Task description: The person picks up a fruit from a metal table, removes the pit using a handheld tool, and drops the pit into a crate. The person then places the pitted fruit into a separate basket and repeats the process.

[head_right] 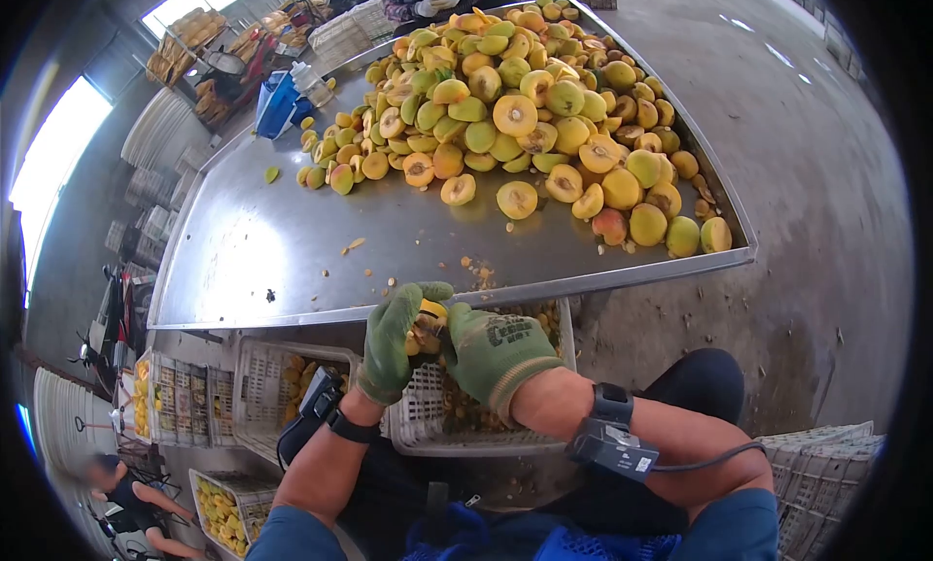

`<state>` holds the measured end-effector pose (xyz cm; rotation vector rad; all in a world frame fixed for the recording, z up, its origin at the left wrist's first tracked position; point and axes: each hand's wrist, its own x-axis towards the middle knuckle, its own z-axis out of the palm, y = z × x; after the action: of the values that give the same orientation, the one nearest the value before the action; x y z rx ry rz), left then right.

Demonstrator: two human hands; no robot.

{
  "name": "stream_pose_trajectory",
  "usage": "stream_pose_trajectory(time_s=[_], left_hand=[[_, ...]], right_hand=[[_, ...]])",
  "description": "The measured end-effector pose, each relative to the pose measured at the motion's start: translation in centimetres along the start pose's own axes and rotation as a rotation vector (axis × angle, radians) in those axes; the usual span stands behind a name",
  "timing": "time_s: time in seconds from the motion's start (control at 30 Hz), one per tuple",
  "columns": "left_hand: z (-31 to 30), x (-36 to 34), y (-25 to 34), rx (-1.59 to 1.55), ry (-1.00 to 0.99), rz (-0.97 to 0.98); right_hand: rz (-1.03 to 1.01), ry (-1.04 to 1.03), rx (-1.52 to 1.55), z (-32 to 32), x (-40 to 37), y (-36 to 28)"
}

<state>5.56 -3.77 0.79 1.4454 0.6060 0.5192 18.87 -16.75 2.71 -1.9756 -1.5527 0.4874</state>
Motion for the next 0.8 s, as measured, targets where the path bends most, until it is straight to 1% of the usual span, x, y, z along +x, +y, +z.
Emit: stream_pose_trajectory(time_s=[0.07,0.23,0.33,0.43,0.53,0.73,0.8], left_hand=[[0.2,0.0,0.2,0.011,0.002,-0.008],[0.3,0.0,0.4,-0.015,-0.003,-0.069],[0.4,0.0,0.4,-0.009,0.002,-0.04],[0.7,0.0,0.7,0.084,0.045,0.035],[0.6,-0.1,0.7,0.028,0.09,-0.069],[0.7,-0.3,1.3,0.026,0.126,-0.095],[0.4,-0.1,1.0,0.189,0.117,0.043]], right_hand=[[-0.004,-0.014,-0.064,0.3,0.0,0.3],[0.013,-0.04,-0.102,0.5,-0.1,0.1],[0.04,-0.082,-0.15,0.1,-0.1,-0.7],[0.037,-0.087,-0.166,0.1,0.0,-1.0],[0.023,-0.076,-0.157,0.6,0.0,-0.9],[0.026,-0.092,-0.127,0.7,0.2,-1.0],[0.016,-0.094,-0.108,0.4,0.1,-1.2]])
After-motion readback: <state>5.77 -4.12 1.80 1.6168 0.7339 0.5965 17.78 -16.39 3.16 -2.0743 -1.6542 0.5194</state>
